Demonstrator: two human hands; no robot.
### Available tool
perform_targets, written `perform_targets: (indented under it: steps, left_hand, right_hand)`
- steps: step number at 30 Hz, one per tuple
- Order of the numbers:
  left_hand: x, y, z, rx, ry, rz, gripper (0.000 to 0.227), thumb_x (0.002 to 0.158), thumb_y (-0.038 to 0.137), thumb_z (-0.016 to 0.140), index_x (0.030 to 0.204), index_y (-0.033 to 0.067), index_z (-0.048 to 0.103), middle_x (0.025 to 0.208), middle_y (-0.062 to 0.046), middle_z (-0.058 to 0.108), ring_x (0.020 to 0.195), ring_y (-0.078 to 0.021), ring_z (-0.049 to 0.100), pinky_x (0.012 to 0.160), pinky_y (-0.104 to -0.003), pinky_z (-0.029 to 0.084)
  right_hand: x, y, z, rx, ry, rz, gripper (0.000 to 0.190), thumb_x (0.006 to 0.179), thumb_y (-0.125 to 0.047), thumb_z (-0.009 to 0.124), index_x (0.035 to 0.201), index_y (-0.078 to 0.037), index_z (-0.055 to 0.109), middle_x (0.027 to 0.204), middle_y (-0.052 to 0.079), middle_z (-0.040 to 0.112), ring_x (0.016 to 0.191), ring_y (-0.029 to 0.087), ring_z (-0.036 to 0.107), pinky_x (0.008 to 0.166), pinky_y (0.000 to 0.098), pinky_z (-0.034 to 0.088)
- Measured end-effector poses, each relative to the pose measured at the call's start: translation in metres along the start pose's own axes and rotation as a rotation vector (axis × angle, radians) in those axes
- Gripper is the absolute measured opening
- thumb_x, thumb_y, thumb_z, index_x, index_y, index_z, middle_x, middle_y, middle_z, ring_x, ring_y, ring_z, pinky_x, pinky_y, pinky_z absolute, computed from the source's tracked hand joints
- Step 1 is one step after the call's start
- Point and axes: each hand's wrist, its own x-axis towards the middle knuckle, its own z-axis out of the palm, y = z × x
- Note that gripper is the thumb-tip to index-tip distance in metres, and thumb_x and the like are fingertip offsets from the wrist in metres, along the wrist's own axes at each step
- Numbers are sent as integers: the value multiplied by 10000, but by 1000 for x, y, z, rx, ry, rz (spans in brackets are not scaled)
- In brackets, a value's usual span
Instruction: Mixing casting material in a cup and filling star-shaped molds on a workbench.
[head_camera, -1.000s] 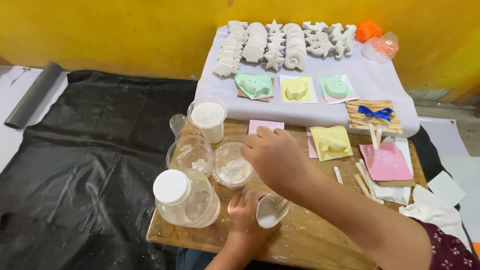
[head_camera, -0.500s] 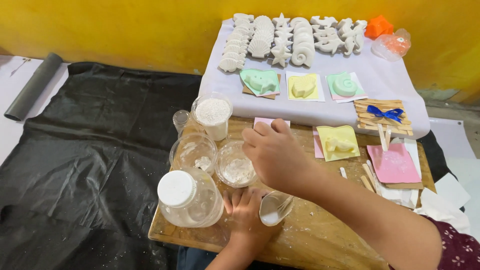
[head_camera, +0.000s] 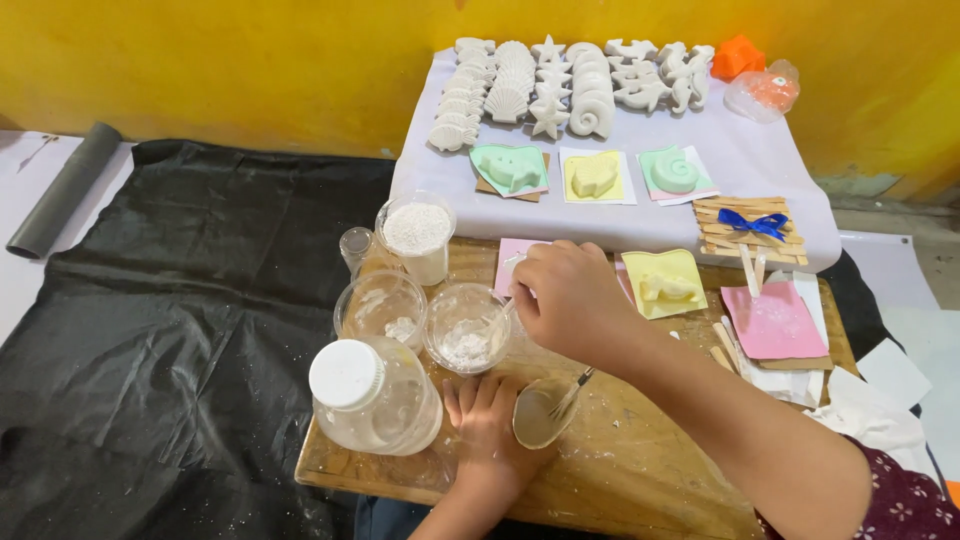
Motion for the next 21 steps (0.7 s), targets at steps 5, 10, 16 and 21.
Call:
perform_targets:
  steps: [5, 10, 16, 21]
  left_hand:
    - [-1, 3, 1, 11, 14, -16, 494, 511, 486, 827, 875, 195, 663, 845, 25, 653, 820, -297, 579, 996, -567, 350]
    - [-3, 1, 2, 40, -44, -27, 593, 422, 496, 826, 943, 252, 682, 882, 53, 668, 860, -293, 600, 929, -518, 391]
    - [-6, 1, 2, 5, -90, -72, 559, 509, 540, 804, 985, 266, 697, 876, 69, 672, 857, -286, 599, 742, -461, 377]
    - [-7, 0, 7, 135, -32, -27, 594, 522, 620, 810, 971, 248, 697, 890, 83, 696, 763, -266, 602, 668, -445, 380]
  right_hand:
    - [-1, 6, -8, 50, -30, 97, 321, 947, -228, 540, 645, -132, 587, 638, -5, 545, 612, 259, 504, 574, 418, 360]
    - [-10, 10, -11, 179, -24, 166, 309, 965, -241, 549, 709, -100, 650, 702, 37, 636, 665, 264, 566, 613, 425, 420]
    - [-22, 9, -10, 309, -3, 331, 402, 1009, -266, 546, 648, -96, 500, 639, 28, 477, 617, 202, 452, 568, 388, 320]
    - [-33, 11, 9, 443, 124, 325, 426, 1013, -269, 544, 633, -101, 449, 617, 20, 483, 631, 195, 452, 604, 370, 319]
